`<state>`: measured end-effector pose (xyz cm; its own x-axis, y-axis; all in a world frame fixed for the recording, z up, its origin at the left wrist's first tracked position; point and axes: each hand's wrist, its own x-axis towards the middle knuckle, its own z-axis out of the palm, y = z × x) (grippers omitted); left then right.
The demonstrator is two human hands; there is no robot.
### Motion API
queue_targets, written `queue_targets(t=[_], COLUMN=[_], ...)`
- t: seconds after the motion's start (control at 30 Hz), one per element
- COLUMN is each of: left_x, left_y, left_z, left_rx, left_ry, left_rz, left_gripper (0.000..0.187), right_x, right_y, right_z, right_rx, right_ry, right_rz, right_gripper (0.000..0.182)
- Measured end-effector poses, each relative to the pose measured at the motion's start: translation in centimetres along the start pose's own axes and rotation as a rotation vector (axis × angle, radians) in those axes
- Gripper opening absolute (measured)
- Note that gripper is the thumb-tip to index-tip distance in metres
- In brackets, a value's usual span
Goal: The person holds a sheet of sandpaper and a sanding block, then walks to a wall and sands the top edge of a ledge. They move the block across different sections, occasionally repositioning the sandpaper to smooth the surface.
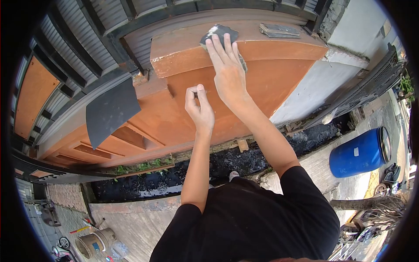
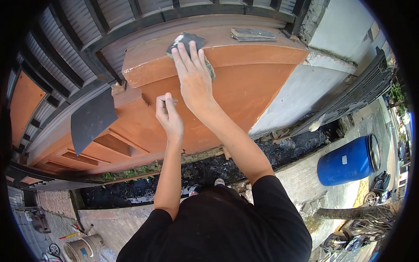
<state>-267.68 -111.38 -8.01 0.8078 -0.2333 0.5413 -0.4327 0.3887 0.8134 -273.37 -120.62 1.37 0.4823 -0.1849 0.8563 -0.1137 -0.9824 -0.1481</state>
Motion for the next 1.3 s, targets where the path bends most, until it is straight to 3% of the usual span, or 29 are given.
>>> queue_targets(t=[0.07,0.23,0.3,0.47,0.57,0.67,0.73,0.8,0.83,0.9,1.0,1.17,1.3], left_x=[0.3,0.1,0.4,0.7,0.3,1.3,2.3,4.0,4.3,5.2,5.8,7.2,9.0], left_y=[1.0,1.5,2.9,1.6,0.5,0.0,1.6,3.1,3.6,3.2,1.9,0.7,0.4], left_z=[-2.0,-2.1,-1.5,-8.1,-10.9,-8.3,-7.3,-6.9,-7.6,-8.9,-8.9,-7.3,-8.6], left_rx=[0.091,0.019,-0.243,0.030,0.113,0.143,0.182,0.413,0.448,0.468,0.452,0.368,0.484], left_ry=[0.003,0.039,0.133,0.122,0.169,0.196,0.137,0.193,0.154,0.116,0.036,0.091,0.098], left_rz=[0.002,-0.051,-0.219,-0.068,-0.078,-0.008,0.000,0.339,0.316,0.320,0.297,0.323,0.377], left_gripper=[0.033,0.040,0.043,0.042,0.034,0.024,0.016,0.022,0.034,0.037,0.040,0.035,0.031], right_x=[-0.6,0.3,0.2,-3.9,-5.7,-4.4,-4.2,-4.3,-4.6,-5.6,-4.8,-1.8,-2.0], right_y=[3.0,-4.6,-5.4,4.7,6.6,-1.2,-3.4,-2.0,-0.5,3.9,4.1,0.4,6.1], right_z=[-1.5,3.8,4.2,1.2,2.8,6.9,9.2,7.5,5.9,4.4,5.0,6.8,1.5], right_rx=[-0.228,0.047,0.100,-0.266,-0.228,-0.022,0.050,-0.020,-0.099,-0.178,-0.170,-0.143,-0.312], right_ry=[0.101,0.043,-0.039,0.186,0.306,0.011,-0.002,-0.016,0.004,0.156,0.163,-0.142,-0.215], right_rz=[0.197,-0.015,-0.052,0.151,0.197,-0.039,-0.132,-0.095,-0.048,0.016,-0.097,-0.445,-0.517], right_gripper=[0.078,0.075,0.074,0.070,0.067,0.076,0.081,0.080,0.075,0.078,0.071,0.062,0.062])
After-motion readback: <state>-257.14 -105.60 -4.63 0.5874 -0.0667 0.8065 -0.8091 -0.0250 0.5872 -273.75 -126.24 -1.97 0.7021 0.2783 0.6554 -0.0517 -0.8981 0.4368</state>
